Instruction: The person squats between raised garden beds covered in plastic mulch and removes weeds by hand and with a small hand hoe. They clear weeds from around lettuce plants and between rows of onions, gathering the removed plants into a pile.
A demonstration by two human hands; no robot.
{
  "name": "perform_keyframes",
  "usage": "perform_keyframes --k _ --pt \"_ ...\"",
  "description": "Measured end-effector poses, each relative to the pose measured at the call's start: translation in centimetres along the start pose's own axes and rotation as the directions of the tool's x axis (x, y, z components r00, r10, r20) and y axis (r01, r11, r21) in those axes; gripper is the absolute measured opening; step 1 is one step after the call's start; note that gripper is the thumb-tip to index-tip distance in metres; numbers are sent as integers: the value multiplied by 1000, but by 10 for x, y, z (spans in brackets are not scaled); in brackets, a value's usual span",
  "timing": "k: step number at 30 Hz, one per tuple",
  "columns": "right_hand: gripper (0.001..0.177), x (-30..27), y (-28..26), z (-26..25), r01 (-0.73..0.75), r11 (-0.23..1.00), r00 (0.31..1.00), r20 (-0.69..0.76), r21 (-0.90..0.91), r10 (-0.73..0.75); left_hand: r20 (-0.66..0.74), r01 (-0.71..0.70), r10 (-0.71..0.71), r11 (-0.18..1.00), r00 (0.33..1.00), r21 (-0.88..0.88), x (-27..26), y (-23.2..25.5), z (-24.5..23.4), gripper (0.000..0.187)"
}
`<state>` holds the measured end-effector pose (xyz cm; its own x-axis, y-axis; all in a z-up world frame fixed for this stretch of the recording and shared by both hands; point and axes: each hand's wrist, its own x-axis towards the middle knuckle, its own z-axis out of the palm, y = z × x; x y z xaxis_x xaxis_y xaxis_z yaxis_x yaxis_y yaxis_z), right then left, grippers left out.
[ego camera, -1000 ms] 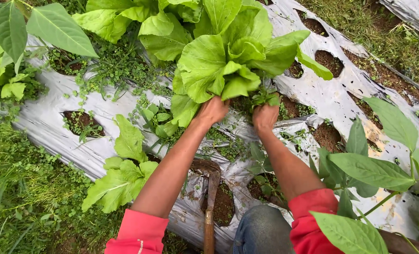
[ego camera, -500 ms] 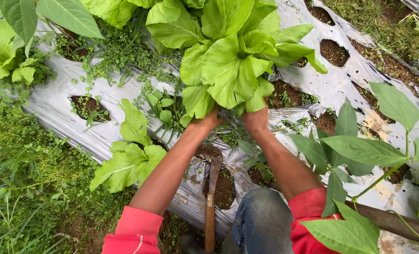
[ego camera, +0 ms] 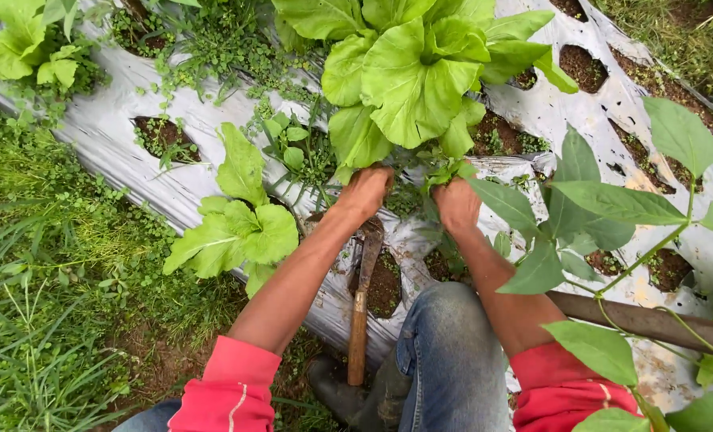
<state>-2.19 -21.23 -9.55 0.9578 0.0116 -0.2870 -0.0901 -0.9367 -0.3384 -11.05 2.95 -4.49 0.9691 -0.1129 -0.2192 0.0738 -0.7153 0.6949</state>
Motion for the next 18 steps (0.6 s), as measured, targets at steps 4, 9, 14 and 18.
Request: perform_keyframes --k 4,9,14,18 --pt "52 -27 -28 -24 66 962 997 52 -267 -54 -90 -30 43 989 995 143 -2 29 8 38" --pt "29 -42 -29 -13 357 703 934 213 -615 -287 -175 -59 118 949 978 308 -5 39 63 42" --pt "28 -21 -6 27 493 248 858 420 -834 -296 -204 -19 53 987 977 161 -17 54 50 33" --pt "28 0 15 54 533 -282 773 595 -798 -221 -129 89 -75 991 989 104 5 40 68 25"
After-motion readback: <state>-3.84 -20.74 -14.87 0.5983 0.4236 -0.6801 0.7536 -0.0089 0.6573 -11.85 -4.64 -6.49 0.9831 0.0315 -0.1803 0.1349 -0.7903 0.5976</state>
